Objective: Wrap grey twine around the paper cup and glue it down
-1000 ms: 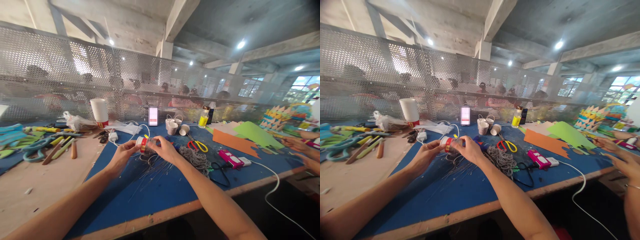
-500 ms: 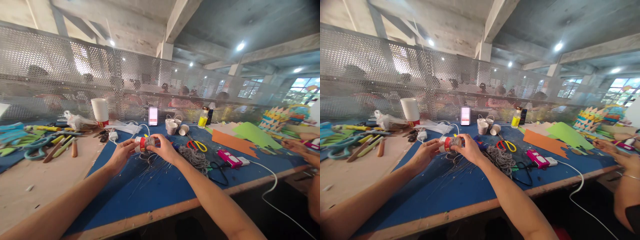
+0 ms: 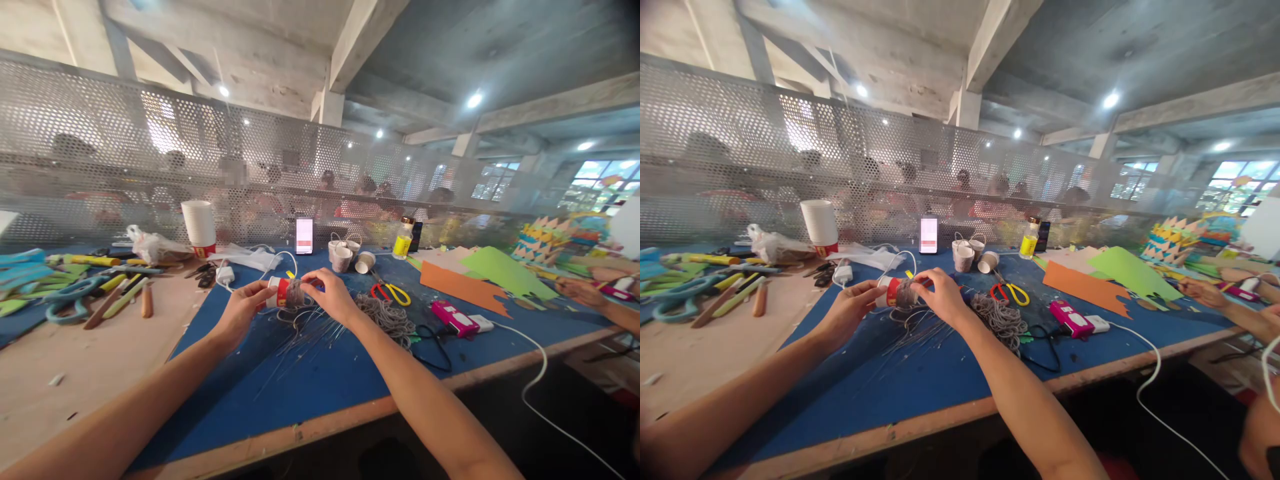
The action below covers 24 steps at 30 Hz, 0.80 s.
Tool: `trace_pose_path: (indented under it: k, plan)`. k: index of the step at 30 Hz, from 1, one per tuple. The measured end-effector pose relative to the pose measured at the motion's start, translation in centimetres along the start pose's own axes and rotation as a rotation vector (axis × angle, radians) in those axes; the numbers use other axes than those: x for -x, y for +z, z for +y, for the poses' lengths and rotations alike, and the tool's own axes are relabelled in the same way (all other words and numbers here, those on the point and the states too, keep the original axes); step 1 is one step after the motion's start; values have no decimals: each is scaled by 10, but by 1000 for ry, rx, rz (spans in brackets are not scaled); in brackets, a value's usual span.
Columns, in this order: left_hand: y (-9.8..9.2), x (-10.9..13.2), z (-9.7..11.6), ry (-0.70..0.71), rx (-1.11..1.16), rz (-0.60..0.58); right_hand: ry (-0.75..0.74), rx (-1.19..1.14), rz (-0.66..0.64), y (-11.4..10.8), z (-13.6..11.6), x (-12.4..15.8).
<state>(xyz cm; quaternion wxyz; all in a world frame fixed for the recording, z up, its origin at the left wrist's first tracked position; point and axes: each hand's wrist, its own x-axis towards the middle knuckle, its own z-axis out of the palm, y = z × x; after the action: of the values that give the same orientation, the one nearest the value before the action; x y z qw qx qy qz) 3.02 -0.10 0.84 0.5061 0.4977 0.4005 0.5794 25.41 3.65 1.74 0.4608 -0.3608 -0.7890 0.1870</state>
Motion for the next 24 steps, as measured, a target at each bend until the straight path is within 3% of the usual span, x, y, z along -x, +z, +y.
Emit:
trace_pose_path:
  k: [15, 19, 24]
  plan:
    - [1, 1, 4, 15, -15, 102, -64, 104, 8, -2, -5, 0]
    - [-2, -2, 0, 21, -15, 123, 34, 258, 90, -21, 3, -8]
    - [-4, -2, -3, 28, -62, 108, 254, 697, -9, -57, 16, -9]
